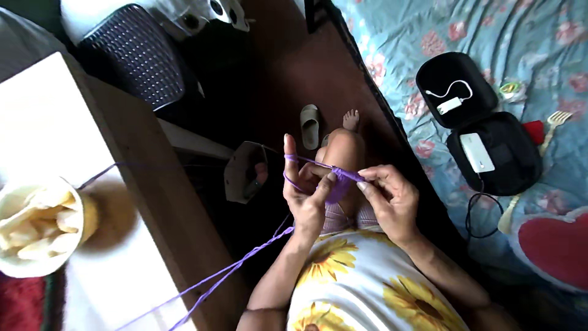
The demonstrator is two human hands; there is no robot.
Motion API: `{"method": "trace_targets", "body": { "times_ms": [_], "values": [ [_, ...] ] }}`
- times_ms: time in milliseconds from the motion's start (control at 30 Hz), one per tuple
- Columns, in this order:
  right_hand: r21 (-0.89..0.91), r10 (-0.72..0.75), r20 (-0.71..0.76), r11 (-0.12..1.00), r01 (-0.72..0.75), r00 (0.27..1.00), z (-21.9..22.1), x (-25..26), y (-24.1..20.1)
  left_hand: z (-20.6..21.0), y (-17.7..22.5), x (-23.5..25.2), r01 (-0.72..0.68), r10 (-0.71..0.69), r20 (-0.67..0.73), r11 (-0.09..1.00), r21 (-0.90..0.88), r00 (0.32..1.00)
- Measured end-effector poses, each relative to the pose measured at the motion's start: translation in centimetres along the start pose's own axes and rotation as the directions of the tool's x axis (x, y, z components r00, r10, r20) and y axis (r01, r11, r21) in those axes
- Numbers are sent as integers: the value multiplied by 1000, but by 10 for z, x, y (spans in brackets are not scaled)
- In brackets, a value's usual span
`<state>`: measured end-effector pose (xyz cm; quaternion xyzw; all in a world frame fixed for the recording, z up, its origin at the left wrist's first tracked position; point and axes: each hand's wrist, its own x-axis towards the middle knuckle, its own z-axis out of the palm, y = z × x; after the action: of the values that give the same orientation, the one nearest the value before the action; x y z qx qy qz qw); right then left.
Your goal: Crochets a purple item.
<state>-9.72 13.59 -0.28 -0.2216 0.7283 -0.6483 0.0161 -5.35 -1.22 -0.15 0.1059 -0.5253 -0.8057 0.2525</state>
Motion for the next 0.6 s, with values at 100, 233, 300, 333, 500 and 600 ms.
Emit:
{"method": "trace_targets", "body": {
  "times_ms": [100,233,300,333,500,600],
  "values": [
    [-306,-232,-34,929,211,972,4,-3,6,-4,0,2,17,-17,1,1000,-2,1000],
    [-490,-366,-10,813,315,930,6,-2,7,-9,4,5,44,-44,27,999,19,999],
    [-540,-400,10,769,342,916,6,-1,7,-12,7,8,76,-76,50,997,10,996],
    [-554,-418,23,751,359,908,5,0,8,-13,8,9,97,-97,57,995,4,994],
    [-531,-425,61,752,390,903,1,2,11,-19,13,15,244,-235,115,966,-79,965],
    [-515,-418,73,761,393,906,0,2,11,-22,13,17,309,-289,144,940,-142,946]
  ]
}}
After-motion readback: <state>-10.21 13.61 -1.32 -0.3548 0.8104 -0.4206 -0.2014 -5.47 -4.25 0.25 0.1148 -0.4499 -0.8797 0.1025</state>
